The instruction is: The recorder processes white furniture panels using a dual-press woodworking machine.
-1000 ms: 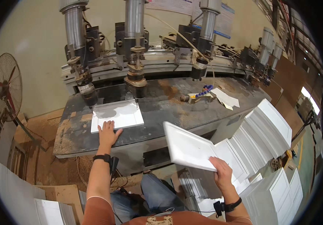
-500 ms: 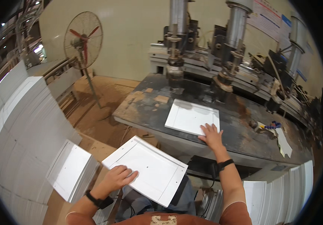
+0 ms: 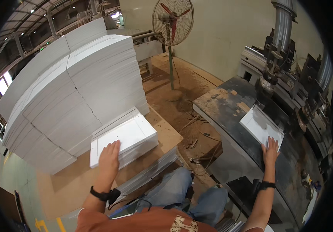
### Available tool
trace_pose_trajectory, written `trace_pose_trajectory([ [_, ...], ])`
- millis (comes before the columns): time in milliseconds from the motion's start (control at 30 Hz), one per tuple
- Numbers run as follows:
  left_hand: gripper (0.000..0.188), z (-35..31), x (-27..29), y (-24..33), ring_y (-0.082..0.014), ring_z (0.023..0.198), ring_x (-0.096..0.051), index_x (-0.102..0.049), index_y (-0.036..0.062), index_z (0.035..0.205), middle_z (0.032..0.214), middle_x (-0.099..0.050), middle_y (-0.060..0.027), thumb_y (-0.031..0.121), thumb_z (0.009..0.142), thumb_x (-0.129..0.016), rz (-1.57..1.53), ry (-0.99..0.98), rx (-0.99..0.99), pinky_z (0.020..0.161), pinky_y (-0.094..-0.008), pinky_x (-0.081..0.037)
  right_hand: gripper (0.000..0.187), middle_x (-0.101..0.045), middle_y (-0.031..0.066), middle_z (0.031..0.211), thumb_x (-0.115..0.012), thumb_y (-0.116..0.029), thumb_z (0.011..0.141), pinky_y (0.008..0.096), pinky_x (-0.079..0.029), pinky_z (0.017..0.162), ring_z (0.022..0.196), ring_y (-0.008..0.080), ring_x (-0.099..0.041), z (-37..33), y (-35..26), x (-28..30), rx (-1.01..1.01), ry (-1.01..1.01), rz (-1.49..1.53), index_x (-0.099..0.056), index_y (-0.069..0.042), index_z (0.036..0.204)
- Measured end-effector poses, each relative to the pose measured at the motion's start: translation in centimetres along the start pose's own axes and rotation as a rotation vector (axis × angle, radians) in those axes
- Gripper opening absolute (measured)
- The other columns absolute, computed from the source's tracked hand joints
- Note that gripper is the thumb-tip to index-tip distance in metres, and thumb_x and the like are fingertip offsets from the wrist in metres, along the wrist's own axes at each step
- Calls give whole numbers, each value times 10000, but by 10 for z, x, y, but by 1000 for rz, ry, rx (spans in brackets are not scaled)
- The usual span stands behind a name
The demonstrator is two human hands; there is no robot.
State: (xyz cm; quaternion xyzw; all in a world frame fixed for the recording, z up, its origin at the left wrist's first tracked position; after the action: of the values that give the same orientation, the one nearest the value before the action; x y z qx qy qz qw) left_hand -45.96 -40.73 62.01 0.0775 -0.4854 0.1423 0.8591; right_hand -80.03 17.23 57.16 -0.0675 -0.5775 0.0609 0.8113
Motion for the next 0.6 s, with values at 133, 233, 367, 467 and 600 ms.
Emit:
trace_pose_trajectory([
  [133,622,-4,-70,-15,-397,1137,-506,-513,12,1249,1254,-542,-181,223,717,-757,55,-157,54,948,-479,-420,556,-407,135,1429,-632,-237,862,553,-210,1087,1368,359,-281,-67,-22,37,158,168,178,-446,-116,1372],
  [233,739,4,-80,-30,-404,1152,-497,-514,13,1250,1249,-542,-196,301,639,-814,-61,-138,69,970,-484,-408,607,-407,167,1416,-646,-137,829,472,-245,1092,1348,378,-307,-159,7,82,125,211,171,-411,-51,1382],
  [367,666,4,-87,-47,-414,1208,-458,-550,23,1207,1249,-535,-202,250,643,-821,-239,-214,220,1015,-484,-376,588,-462,192,1358,-620,-40,765,473,-284,1072,1287,407,-379,-325,100,127,-296,353,-16,-452,1,1327],
  [467,535,36,-58,39,-405,1236,-425,-581,22,1144,1253,-513,-200,169,674,-790,-215,-23,-52,1021,-503,-359,970,-341,175,1462,-764,-446,699,547,-360,1007,1351,362,-295,-475,180,105,-828,-125,-452,-286,-23,1431],
  [600,488,77,-58,229,-391,1221,-438,-585,36,1141,1219,-530,-175,167,706,-762,-764,-69,-505,1030,-502,-348,803,-385,179,1423,-694,-234,714,535,-292,1054,1338,374,-316,-521,156,110,-927,-176,-471,-338,-34,1406],
])
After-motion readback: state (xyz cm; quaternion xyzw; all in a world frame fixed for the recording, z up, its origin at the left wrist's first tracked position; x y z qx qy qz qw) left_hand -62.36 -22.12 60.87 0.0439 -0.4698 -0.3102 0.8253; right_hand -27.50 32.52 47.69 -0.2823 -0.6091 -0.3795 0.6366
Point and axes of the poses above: each hand's wrist, its own z-axis towards the middle knuckle, its own x-axis out of the back of the hand, y = z × x, the point moved 10 cm from there along z, towards the middle knuckle
